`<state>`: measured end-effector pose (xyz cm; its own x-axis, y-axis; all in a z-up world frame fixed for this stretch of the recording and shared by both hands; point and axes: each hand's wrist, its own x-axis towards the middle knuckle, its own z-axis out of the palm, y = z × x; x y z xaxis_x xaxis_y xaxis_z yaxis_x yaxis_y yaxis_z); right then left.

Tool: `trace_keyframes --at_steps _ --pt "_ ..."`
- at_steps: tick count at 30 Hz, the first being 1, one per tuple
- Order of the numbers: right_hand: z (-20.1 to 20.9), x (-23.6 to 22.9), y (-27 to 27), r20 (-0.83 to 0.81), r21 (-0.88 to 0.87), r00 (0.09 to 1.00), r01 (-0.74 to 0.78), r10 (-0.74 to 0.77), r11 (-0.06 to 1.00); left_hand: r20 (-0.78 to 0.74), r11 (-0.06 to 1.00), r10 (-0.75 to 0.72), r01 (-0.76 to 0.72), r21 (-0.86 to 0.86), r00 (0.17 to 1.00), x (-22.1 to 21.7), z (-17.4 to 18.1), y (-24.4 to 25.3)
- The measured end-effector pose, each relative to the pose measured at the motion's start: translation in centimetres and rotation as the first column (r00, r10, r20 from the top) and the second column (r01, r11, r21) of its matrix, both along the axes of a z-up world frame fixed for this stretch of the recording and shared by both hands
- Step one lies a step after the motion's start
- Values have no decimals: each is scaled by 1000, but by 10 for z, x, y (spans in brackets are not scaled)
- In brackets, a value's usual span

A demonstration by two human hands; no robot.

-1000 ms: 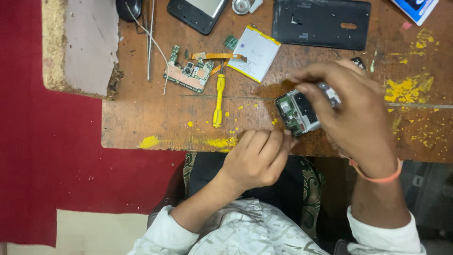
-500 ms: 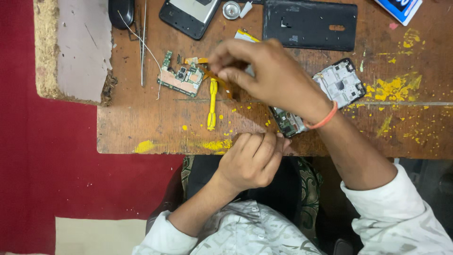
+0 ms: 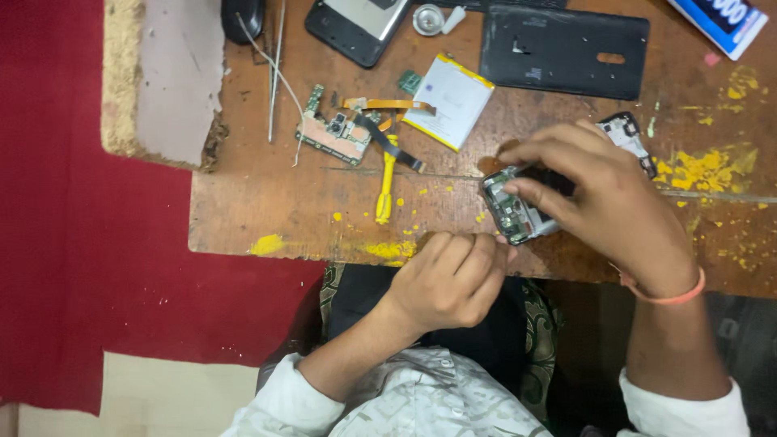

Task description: The person disassembles a smartphone on a wooden workbench. They remove the battery, motherboard, and other internal components using a screwdriver and tweezers, placing the parts on the table.

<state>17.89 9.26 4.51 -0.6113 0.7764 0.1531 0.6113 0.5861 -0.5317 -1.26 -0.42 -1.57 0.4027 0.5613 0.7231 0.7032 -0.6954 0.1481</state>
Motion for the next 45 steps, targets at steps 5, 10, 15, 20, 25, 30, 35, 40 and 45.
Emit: trace_keyframes --at_steps 5,10,15,20,25,30,35,40,45 --pt "-11 -1 -6 -72 38 996 49 -46 998 15 1000 4 -4 -5 1000 2 0 -1" --pt "-7 -25 9 -53 117 999 15 -9 993 23 1000 4 -3 -7 1000 0 -1 -1" --pt "-16 -54 36 9 226 998 -56 55 972 40 1000 -7 8 -22 999 2 -2 -1" --pt "-25 -72 52 -26 200 995 -92 99 975 50 1000 -4 6 -26 999 1 -1 1" --pt "-30 -67 56 -82 157 991 -88 102 984 25 999 -14 14 -32 1000 1 -3 1" --pt "-34 -67 59 -144 172 977 -133 158 976 6 998 -20 20 -52 1000 4 -3 2" --pt "-29 -36 71 -108 324 972 -162 207 932 99 977 82 -61 -205 992 10 -2 -4" --pt "-40 55 104 -73 405 995 -39 75 913 254 890 233 -101 -444 939 17 2 -3" --pt "-66 105 117 -165 207 983 111 -77 972 172 820 211 -79 -566 962 18 11 2"
